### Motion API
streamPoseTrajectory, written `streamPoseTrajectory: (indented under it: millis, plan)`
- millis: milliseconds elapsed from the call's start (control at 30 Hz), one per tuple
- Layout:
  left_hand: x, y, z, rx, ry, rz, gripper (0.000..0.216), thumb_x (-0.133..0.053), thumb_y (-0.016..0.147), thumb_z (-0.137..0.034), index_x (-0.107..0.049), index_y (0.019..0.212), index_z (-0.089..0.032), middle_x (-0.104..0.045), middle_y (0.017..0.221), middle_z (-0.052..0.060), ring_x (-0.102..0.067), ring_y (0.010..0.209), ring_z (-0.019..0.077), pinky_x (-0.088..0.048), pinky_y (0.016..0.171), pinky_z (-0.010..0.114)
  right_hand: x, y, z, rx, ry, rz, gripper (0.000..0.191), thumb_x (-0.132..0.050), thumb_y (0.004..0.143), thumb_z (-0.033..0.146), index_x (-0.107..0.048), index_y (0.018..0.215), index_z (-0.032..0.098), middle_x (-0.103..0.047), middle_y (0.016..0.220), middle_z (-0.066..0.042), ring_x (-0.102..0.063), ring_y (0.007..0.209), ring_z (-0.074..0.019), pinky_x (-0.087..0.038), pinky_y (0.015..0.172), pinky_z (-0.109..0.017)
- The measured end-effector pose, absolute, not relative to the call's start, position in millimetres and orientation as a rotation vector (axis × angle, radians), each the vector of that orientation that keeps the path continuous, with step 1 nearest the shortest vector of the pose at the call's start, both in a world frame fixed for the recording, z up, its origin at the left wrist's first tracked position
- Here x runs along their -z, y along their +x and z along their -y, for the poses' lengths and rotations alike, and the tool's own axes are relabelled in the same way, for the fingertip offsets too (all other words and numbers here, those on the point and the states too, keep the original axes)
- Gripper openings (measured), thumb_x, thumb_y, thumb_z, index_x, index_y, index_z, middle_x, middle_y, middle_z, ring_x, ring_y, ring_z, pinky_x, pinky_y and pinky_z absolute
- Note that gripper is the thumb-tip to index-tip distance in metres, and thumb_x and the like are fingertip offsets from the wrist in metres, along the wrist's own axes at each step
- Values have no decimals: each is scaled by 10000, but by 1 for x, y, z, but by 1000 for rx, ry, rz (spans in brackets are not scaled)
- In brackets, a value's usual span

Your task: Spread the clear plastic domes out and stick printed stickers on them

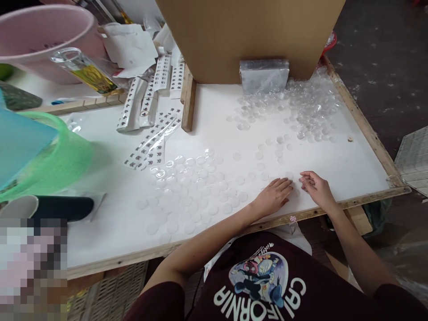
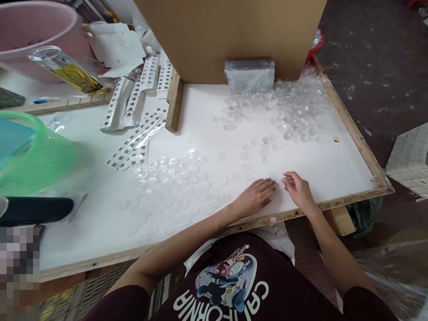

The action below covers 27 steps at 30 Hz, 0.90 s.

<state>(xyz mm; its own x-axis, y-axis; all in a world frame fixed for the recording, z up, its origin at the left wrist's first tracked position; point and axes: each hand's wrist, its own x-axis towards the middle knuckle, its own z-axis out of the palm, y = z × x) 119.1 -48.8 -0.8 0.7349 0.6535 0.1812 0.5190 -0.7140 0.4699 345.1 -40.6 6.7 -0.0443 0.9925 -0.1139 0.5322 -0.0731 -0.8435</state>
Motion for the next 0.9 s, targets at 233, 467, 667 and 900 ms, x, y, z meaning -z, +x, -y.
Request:
streamPoseTrajectory:
  millis: [233, 467, 667, 900]
  plan:
    - [-6, 94, 58, -389, 2596, -1002, 163, -503, 1007, -158, -639, 1096, -142, -675, 1238, 127, -590, 1188, 268, -481, 1014, 435, -10, 355, 35, -734, -1798, 1782, 439, -477, 943, 613, -646, 945, 208, -701, 850, -96, -658, 718, -231, -542, 706, -390]
    - [-14, 81, 62, -306, 2592, -1099, 165, -489, 997, -121, -636, 1067, -141, -673, 1181, 121, -601, 1088, 264, -507, 939, 416, -21, 355, 61, -721, -1680, 2168, 162, -678, 875, 368, -603, 920, 232, -634, 952, -48, -646, 864, -222, -520, 747, -342]
    - [-7, 110, 43, -437, 2636, -989, 301, -506, 1007, -171, -586, 1292, -115, -605, 1409, 150, -561, 1305, 275, -465, 1093, 436, -17, 339, 73, -826, -1652, 2277, 159, -669, 830, 191, -577, 954, 227, -583, 998, -35, -651, 798, -190, -525, 725, -325]
    - [11, 130, 24, -457, 2715, -844, 412, -375, 1081, -236, -516, 1446, -104, -522, 1537, 119, -413, 1484, 220, -332, 1240, 407, -13, 343, 70, -768, -1638, 2246, 182, -626, 861, 183, -599, 1038, 216, -597, 1045, -64, -631, 774, -196, -540, 758, -360]
